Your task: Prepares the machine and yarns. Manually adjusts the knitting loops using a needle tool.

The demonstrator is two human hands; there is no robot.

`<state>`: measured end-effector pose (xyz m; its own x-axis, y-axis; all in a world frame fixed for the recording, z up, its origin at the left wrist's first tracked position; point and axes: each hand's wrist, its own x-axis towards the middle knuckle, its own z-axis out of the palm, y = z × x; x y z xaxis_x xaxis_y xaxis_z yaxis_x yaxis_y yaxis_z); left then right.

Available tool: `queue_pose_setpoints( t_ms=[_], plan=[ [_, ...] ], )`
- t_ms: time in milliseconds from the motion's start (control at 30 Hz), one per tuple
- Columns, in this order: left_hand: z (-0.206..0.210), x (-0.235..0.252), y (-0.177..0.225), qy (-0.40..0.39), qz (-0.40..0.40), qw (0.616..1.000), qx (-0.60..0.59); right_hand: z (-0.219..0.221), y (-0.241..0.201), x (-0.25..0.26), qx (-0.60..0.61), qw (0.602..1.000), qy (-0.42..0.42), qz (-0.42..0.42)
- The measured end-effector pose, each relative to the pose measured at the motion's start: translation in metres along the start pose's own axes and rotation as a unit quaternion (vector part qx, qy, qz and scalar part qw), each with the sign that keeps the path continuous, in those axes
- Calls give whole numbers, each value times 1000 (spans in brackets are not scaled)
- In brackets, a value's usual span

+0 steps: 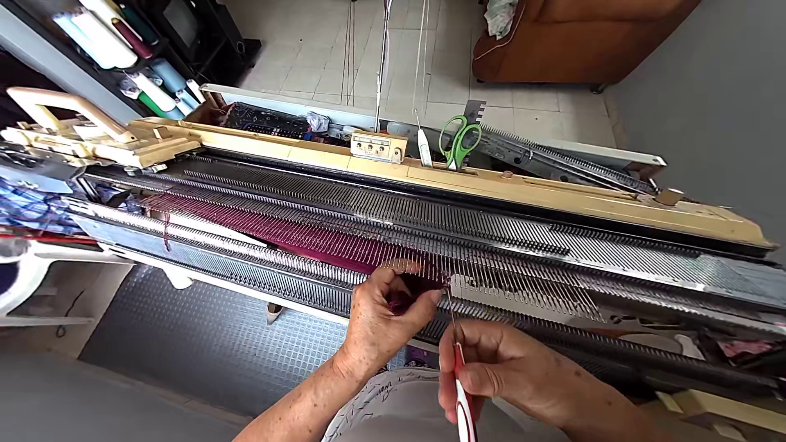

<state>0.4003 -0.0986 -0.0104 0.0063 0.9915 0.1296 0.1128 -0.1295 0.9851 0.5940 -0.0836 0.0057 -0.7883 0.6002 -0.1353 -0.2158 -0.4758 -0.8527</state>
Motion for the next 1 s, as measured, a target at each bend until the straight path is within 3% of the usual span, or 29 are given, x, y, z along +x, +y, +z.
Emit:
queue_pose_setpoints(
  t_ms=[200, 367, 633, 833, 1000],
  plan=[
    [4, 0, 1, 25, 4, 1000, 3, 20, -11, -22, -15, 999, -31, 0],
    [-5, 0, -3, -6, 4, 1000, -5, -10, 2, 12, 5, 999, 19, 29],
    [0, 0, 3, 24, 19, 1000, 4, 18, -8, -15, -27, 999, -32, -14],
    [-12, -1, -5, -11, 25, 1000, -7, -7, 2, 16, 10, 1000, 7, 25],
    [-9, -1, 1, 5, 15, 1000, -1, 13, -2, -3, -15, 1000, -24, -13]
  ],
)
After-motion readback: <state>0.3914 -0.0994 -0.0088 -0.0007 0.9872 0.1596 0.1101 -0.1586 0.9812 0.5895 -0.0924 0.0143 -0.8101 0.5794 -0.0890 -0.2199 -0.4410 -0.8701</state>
